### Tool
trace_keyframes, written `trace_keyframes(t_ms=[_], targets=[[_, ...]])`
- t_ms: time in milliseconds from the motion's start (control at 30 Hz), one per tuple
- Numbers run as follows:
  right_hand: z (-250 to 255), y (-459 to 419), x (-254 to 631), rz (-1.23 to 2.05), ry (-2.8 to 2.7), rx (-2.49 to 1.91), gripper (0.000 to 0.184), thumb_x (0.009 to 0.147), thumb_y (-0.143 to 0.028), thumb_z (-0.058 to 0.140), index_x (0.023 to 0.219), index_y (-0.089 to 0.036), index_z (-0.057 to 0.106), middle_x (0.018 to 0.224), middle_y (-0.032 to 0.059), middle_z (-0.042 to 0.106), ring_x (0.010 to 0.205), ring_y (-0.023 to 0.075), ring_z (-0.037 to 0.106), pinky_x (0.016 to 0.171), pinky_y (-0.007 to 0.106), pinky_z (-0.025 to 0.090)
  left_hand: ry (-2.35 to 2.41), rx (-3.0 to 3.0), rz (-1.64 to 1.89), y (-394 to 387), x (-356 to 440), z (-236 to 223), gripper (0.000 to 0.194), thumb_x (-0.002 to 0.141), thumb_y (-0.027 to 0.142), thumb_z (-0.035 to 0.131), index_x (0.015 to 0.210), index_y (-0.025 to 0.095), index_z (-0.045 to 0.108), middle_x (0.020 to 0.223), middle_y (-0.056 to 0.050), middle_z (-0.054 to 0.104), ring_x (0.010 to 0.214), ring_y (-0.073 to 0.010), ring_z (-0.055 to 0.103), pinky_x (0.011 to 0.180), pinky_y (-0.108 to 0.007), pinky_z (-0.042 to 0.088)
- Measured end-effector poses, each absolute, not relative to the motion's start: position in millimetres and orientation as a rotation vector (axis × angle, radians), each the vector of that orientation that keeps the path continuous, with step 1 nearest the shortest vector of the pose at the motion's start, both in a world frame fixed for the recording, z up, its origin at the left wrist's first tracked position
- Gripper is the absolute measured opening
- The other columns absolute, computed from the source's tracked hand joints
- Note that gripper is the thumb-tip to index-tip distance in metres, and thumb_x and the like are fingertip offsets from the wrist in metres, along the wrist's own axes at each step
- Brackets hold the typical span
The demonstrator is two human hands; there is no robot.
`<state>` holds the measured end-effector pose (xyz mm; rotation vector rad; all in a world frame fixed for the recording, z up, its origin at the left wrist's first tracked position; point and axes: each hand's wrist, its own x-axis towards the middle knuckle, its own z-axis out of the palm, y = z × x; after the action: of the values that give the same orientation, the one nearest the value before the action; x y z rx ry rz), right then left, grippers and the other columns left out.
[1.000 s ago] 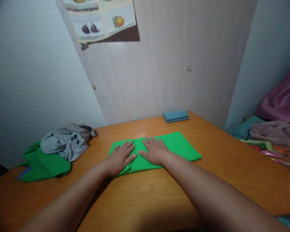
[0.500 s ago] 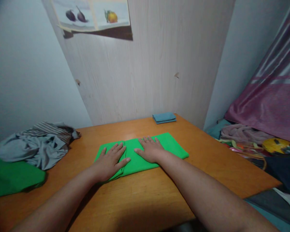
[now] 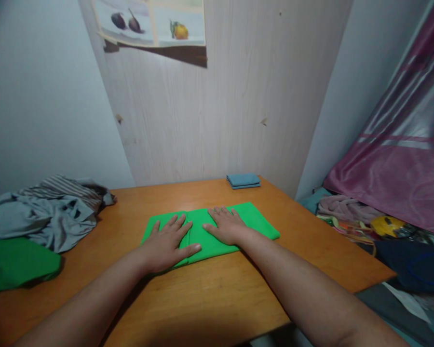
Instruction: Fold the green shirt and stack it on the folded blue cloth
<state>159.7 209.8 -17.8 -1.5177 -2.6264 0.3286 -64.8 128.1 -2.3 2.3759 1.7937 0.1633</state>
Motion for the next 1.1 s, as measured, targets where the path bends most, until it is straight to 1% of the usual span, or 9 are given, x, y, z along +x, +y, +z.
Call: trace_keyframes(t_ms=[133, 367, 467, 633, 833, 900, 967, 1033, 1100], targets=[[-15, 209, 160, 0.336, -2.639, -1.526, 0.09, 0.093, -0.079, 0.02, 0.163, -0.024, 0.019, 0.168, 0.0082, 0.019, 0.155, 0.0305, 0.014, 0.124, 0.052, 0.009, 1.8, 2.403, 0.201, 132, -66, -10, 0.097, 0.081, 0.088, 0.035, 0.155, 0.025, 0.041, 0.166, -0.015, 0.017, 0.153, -0.0442, 0.011, 0.114, -0.077, 0.005], [-5, 208, 161, 0.357, -2.712, -1.533, 0.088, 0.094, -0.076, 0.024, 0.163, -0.023, 0.016, 0.169, 0.0095, 0.015, 0.155, 0.0294, 0.012, 0.124, 0.051, 0.01, 1.779, 2.42, 0.258, 134, -66, -12, 0.101, 0.079, 0.09, 0.035, 0.153, 0.021, 0.045, 0.165, -0.017, 0.021, 0.152, -0.0477, 0.014, 0.111, -0.08, 0.006], [2, 210, 169, 0.35, -2.723, -1.536, 0.091, 0.093, -0.078, 0.023, 0.163, -0.02, 0.018, 0.168, 0.0114, 0.015, 0.155, 0.0307, 0.014, 0.124, 0.052, 0.012, 1.797, 2.417, 0.206, 133, -65, -10, 0.104, 0.079, 0.091, 0.029, 0.155, 0.021, 0.041, 0.166, -0.016, 0.018, 0.153, -0.0457, 0.011, 0.112, -0.078, 0.007], [-2, 209, 191, 0.219, -2.61, -1.676, 0.092, 0.093, -0.078, 0.02, 0.162, -0.017, 0.023, 0.168, 0.0124, 0.017, 0.155, 0.0332, 0.012, 0.123, 0.055, 0.008, 1.838, 2.409, 0.142, 134, -64, -11, 0.106, 0.078, 0.092, 0.022, 0.157, 0.023, 0.036, 0.167, -0.012, 0.014, 0.154, -0.044, 0.007, 0.114, -0.077, 0.005], [-23, 208, 205, 0.231, -2.529, -1.724, 0.085, 0.096, -0.074, 0.025, 0.16, -0.018, 0.029, 0.167, 0.011, 0.022, 0.155, 0.0306, 0.016, 0.123, 0.054, 0.011, 1.827, 2.414, 0.152, 135, -64, -13, 0.107, 0.078, 0.093, 0.02, 0.157, 0.022, 0.037, 0.167, -0.013, 0.014, 0.154, -0.0421, 0.008, 0.114, -0.077, 0.006], [-23, 213, 207, 0.257, -2.483, -1.68, 0.079, 0.097, -0.07, 0.032, 0.157, -0.018, 0.037, 0.165, 0.0111, 0.028, 0.153, 0.0295, 0.021, 0.123, 0.049, 0.015, 1.831, 2.416, 0.149, 135, -64, -12, 0.107, 0.078, 0.093, 0.019, 0.157, 0.022, 0.037, 0.167, -0.012, 0.014, 0.155, -0.0416, 0.008, 0.114, -0.077, 0.006], [-17, 219, 214, 0.276, -2.344, -1.683, 0.067, 0.098, -0.061, 0.042, 0.149, -0.018, 0.05, 0.16, 0.0112, 0.04, 0.149, 0.0268, 0.033, 0.121, 0.039, 0.024, 1.838, 2.414, 0.142, 135, -64, -12, 0.107, 0.078, 0.093, 0.019, 0.157, 0.022, 0.038, 0.167, -0.012, 0.014, 0.155, -0.0417, 0.008, 0.114, -0.077, 0.007], [-8, 227, 225, 0.266, -2.159, -1.752, 0.055, 0.098, -0.052, 0.048, 0.139, -0.017, 0.061, 0.15, 0.0119, 0.053, 0.14, 0.0252, 0.046, 0.113, 0.032, 0.034, 1.842, 2.415, 0.132, 135, -64, -10, 0.107, 0.078, 0.093, 0.019, 0.157, 0.022, 0.037, 0.168, -0.012, 0.013, 0.154, -0.0422, 0.008, 0.114, -0.076, 0.007], [1, 233, 241, 0.253, -2.012, -1.856, 0.046, 0.098, -0.048, 0.049, 0.127, -0.017, 0.068, 0.134, 0.0126, 0.066, 0.126, 0.026, 0.058, 0.102, 0.03, 0.044, 1.845, 2.414, 0.128, 135, -63, -9, 0.107, 0.078, 0.092, 0.02, 0.157, 0.022, 0.037, 0.168, -0.011, 0.013, 0.154, -0.0429, 0.008, 0.115, -0.076, 0.007]])
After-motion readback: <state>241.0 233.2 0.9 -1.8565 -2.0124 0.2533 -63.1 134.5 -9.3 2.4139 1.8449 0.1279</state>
